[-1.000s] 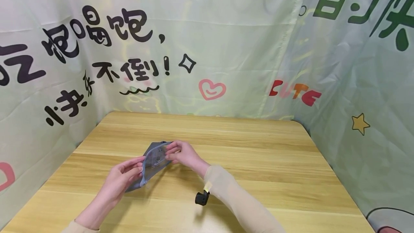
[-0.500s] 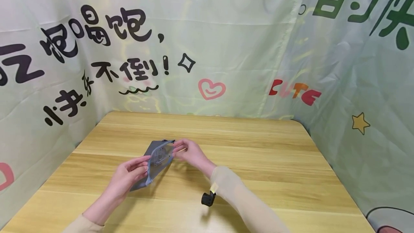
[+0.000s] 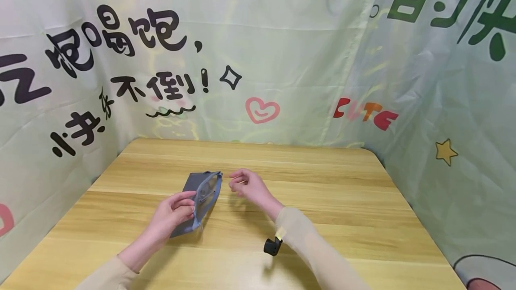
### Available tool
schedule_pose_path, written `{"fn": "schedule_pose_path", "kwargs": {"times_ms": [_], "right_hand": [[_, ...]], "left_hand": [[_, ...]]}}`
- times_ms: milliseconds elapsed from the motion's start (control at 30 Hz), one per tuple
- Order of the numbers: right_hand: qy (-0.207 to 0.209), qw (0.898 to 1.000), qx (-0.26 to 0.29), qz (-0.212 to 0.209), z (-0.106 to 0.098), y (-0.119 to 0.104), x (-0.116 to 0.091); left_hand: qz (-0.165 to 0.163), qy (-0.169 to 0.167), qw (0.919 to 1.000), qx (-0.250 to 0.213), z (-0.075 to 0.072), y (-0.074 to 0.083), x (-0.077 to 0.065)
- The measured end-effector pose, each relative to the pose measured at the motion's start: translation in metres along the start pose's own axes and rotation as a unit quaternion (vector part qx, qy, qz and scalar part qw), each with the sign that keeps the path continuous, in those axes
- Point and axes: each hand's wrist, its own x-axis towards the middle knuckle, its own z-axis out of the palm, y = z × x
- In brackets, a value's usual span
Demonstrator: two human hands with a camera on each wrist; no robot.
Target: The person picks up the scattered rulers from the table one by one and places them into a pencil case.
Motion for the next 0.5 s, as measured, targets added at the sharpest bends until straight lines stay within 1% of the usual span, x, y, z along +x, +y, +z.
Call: {"fn": "schedule_pose_path", "kwargs": {"times_ms": [133,267,367,500], "right_hand": [[0.012,1.0,-0.015,-0.005,-0.009,0.002,-0.005],[0.022,1.0,-0.015,0.008,-0.017,0.003,-0.011],[0.022,0.999,-0.019,0.013,-0.023,0.004,-0.015],[0.018,1.0,-0.02,0.01,-0.029,0.005,-0.022]], "left_hand": [[0.001,-0.007,0.9999,0.008,0.006,-0.001,0.004],[0.006,-0.015,0.9997,0.019,0.012,-0.001,0.008],[0.012,-0.023,0.9992,0.03,0.016,-0.002,0.012],[0.019,-0.045,0.9979,0.042,0.022,-0.003,0.016]]}}
